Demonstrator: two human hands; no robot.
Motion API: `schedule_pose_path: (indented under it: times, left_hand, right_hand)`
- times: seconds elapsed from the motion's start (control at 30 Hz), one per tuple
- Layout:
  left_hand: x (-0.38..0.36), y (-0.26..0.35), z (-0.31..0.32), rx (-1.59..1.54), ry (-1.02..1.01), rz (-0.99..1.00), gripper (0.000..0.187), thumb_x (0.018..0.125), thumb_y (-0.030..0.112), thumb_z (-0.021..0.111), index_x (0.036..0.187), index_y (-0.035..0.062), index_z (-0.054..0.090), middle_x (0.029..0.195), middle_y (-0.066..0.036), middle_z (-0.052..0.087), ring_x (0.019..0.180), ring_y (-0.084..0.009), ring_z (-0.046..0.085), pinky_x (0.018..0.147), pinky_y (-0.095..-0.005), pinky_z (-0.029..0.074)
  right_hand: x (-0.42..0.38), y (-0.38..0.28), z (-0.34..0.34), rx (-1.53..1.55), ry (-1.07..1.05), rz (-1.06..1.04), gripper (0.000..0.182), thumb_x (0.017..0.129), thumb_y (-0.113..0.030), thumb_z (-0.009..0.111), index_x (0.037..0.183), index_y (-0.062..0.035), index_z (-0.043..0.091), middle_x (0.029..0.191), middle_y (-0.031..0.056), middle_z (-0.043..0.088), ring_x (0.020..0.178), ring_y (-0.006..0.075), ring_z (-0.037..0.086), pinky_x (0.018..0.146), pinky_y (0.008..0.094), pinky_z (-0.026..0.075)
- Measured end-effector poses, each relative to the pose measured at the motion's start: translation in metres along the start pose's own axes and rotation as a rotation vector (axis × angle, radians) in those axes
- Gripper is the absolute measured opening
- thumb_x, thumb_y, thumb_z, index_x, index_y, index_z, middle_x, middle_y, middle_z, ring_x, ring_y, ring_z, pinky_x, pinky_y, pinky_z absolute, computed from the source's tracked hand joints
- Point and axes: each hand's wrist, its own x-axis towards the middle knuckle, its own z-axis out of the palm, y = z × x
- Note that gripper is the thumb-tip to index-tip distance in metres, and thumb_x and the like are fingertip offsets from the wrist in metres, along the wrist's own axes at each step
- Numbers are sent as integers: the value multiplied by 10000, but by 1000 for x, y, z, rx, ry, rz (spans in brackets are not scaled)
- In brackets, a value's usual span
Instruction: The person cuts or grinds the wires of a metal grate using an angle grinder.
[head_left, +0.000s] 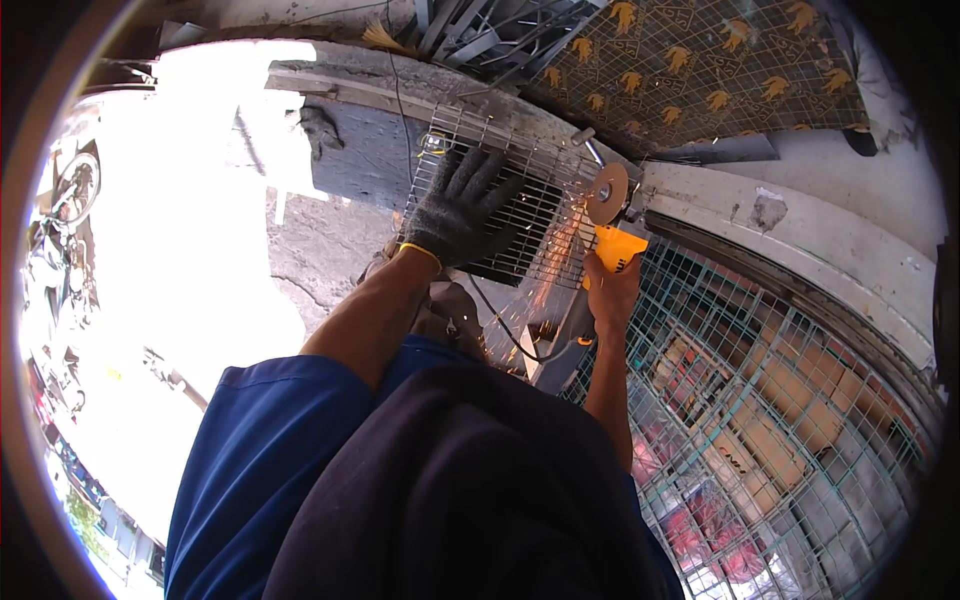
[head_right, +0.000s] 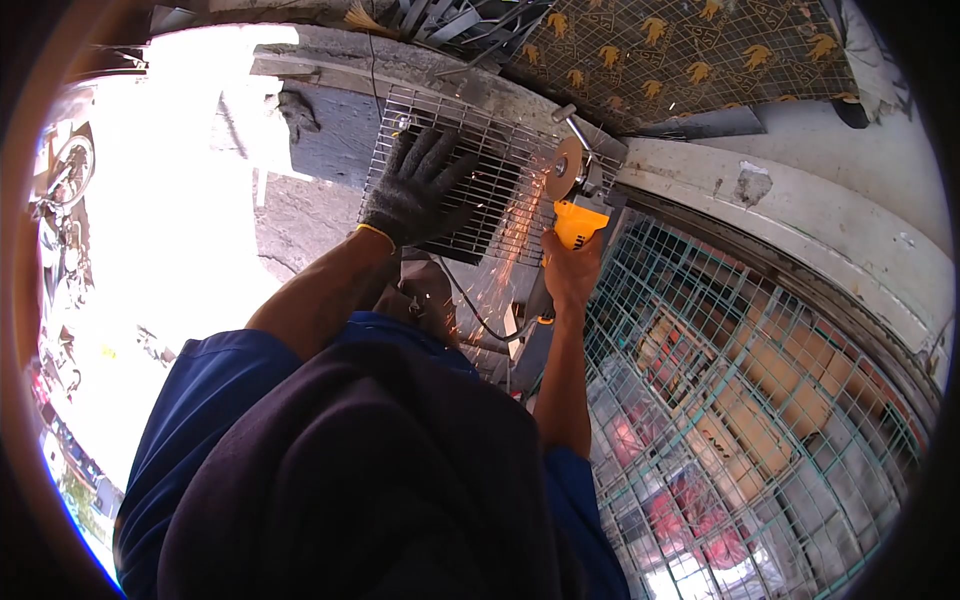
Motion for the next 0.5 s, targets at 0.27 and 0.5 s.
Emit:
schedule_pose_path:
  times: [0.27, 0.5]
  left_hand:
    - [0, 0, 1, -25, 43, 19, 840, 836, 563, 806, 1572, 266, 532, 1710, -147, 387, 1577, -420, 354, 1305, -644, 223]
    - [-1, -2, 4, -21, 63, 30, 834, 840, 560, 802, 1574, 269, 535, 1710, -151, 386, 1570, -432, 362, 1292, -662, 235]
  right_hand:
    - [0, 5, 3, -7, 15, 23, 448, 841, -166, 822, 1189, -16, 582, 942, 66, 710, 778, 163, 699, 685, 338, 576]
    - [-2, 4, 4, 25, -9, 56, 467, 868, -163, 826, 1233, -13, 577, 993, 62, 705, 819, 154, 683, 744, 352, 572]
